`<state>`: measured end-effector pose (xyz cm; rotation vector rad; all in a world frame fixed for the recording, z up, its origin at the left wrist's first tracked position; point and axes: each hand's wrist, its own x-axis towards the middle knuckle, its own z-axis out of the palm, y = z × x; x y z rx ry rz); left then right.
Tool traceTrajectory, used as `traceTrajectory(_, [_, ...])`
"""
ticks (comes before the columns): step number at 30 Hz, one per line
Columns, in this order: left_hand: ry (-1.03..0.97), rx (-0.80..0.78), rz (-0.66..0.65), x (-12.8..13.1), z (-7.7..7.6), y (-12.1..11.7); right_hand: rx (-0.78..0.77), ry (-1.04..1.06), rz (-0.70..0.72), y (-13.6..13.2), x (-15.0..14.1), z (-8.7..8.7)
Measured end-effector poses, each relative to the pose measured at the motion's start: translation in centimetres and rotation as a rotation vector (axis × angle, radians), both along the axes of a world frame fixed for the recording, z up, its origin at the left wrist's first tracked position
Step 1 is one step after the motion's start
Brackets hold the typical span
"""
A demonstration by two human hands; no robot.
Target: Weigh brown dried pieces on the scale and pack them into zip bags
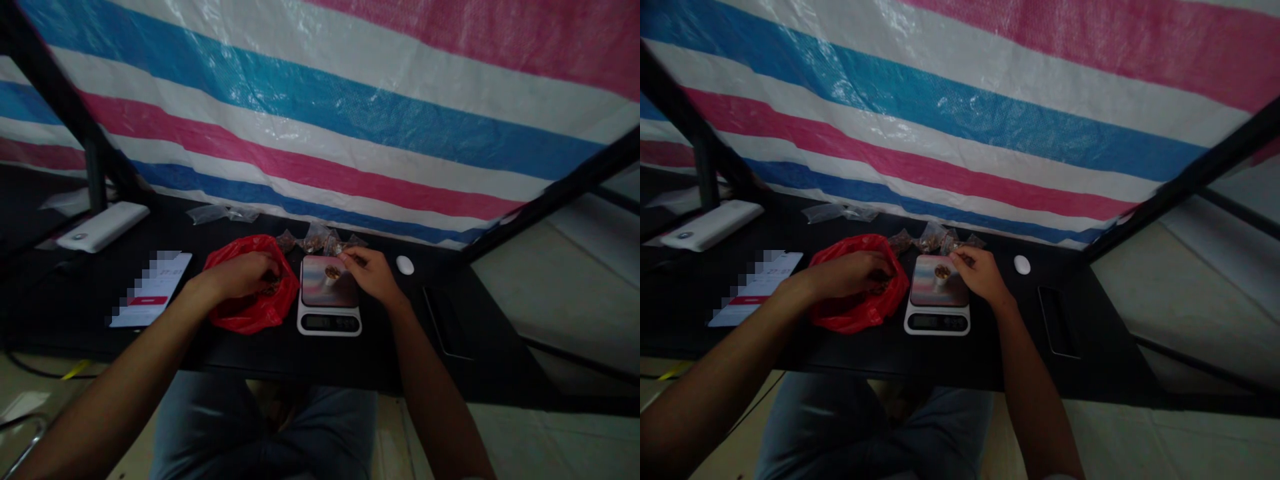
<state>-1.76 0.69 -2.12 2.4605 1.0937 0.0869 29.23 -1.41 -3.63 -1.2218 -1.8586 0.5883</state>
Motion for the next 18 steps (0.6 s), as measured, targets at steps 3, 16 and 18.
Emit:
traceTrajectory(3, [0.016, -0.008, 0.019, -0.1, 0.0, 0.1, -0.001, -0.010, 0.003, -0.1, -0.1, 0.1])
traceTrajectory(16, [0.006, 0.051, -0.016, -0.8, 1.6, 0.2, -0.002, 0.005, -0.002, -0.1, -0.1, 0.2])
traceTrajectory(18, [-0.017, 0.036, -0.022, -0.8, 1.7, 0.1, 0.000, 0.001, 0.001, -0.1, -0.1, 0.2])
